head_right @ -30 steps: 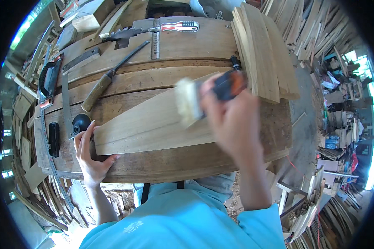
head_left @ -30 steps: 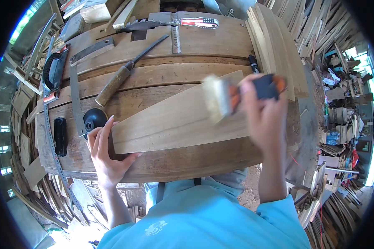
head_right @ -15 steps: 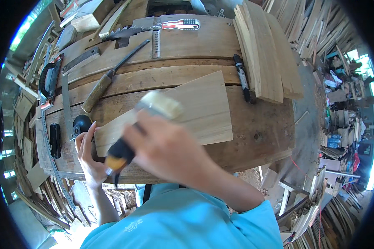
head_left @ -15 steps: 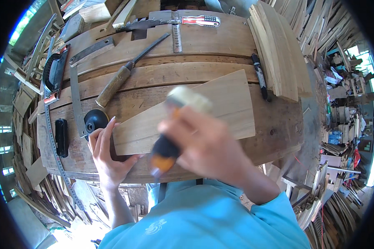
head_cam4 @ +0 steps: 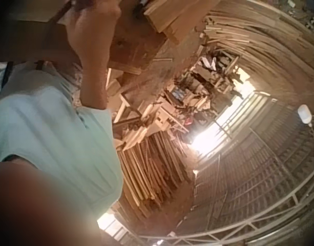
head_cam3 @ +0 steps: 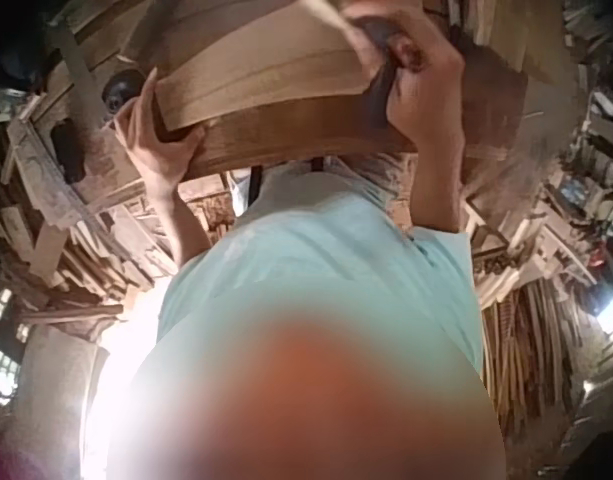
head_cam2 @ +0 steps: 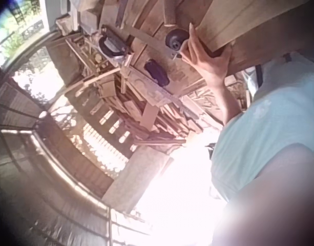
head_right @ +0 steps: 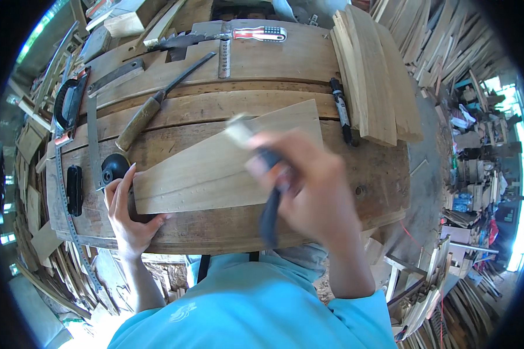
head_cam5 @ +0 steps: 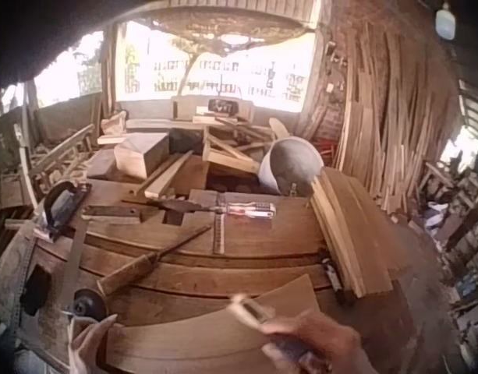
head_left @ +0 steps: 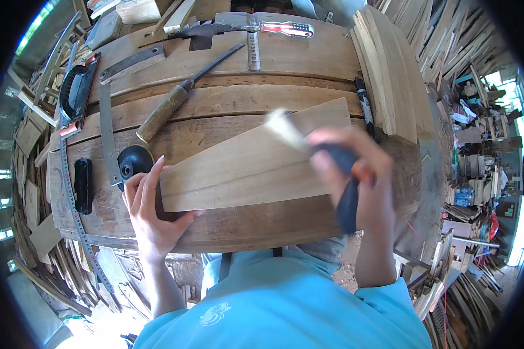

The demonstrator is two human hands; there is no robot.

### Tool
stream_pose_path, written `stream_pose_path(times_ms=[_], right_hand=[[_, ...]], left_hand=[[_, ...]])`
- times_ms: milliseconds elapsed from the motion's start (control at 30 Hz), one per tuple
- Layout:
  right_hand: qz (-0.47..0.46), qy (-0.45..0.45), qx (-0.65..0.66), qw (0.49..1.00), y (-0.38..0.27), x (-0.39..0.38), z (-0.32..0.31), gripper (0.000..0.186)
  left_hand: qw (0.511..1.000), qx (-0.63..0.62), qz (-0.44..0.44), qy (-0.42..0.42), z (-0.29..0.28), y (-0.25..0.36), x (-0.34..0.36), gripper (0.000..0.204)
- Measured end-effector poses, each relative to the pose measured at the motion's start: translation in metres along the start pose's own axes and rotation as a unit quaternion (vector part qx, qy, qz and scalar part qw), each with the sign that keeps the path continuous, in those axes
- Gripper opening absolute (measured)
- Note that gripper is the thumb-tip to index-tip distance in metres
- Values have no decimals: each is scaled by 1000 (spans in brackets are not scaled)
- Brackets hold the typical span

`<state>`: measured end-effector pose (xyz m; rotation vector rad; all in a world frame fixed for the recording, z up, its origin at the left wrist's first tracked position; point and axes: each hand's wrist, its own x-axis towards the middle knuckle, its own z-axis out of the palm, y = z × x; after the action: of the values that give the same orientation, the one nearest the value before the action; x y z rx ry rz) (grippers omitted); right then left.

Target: Measuring wood pieces with a bevel gauge and cleaning them with a brush in a workshop.

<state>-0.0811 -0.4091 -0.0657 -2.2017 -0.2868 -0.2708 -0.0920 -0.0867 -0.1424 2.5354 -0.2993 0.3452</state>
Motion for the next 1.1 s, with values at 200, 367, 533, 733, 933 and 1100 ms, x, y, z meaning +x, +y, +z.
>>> stream_pose_path(times_ms=[200, 367, 533, 733, 933, 1100], right_hand=[[-27, -40, -182, 982, 21, 2, -40, 46], [37, -126, -110, 985, 1, -11, -62, 46], [99, -254, -49, 961, -12, -29, -98, 39], [143, -325, 26, 935, -10, -30, -115, 32], [125, -122, 103, 979, 8, -6, -103, 23], [22, -87, -101, 991, 33, 39, -83, 30]], left_hand=[[1000, -9, -1, -2, 2, -3, -1, 106], [1000, -14, -2, 0, 2, -3, -1, 106], [1000, -2, 17, 16, 3, -6, -1, 104], [1000, 12, 22, 10, 2, -6, -1, 108], [1000, -3, 30, 4, 5, -4, 2, 106], [1000, 4, 23, 1, 1, -4, -1, 104]])
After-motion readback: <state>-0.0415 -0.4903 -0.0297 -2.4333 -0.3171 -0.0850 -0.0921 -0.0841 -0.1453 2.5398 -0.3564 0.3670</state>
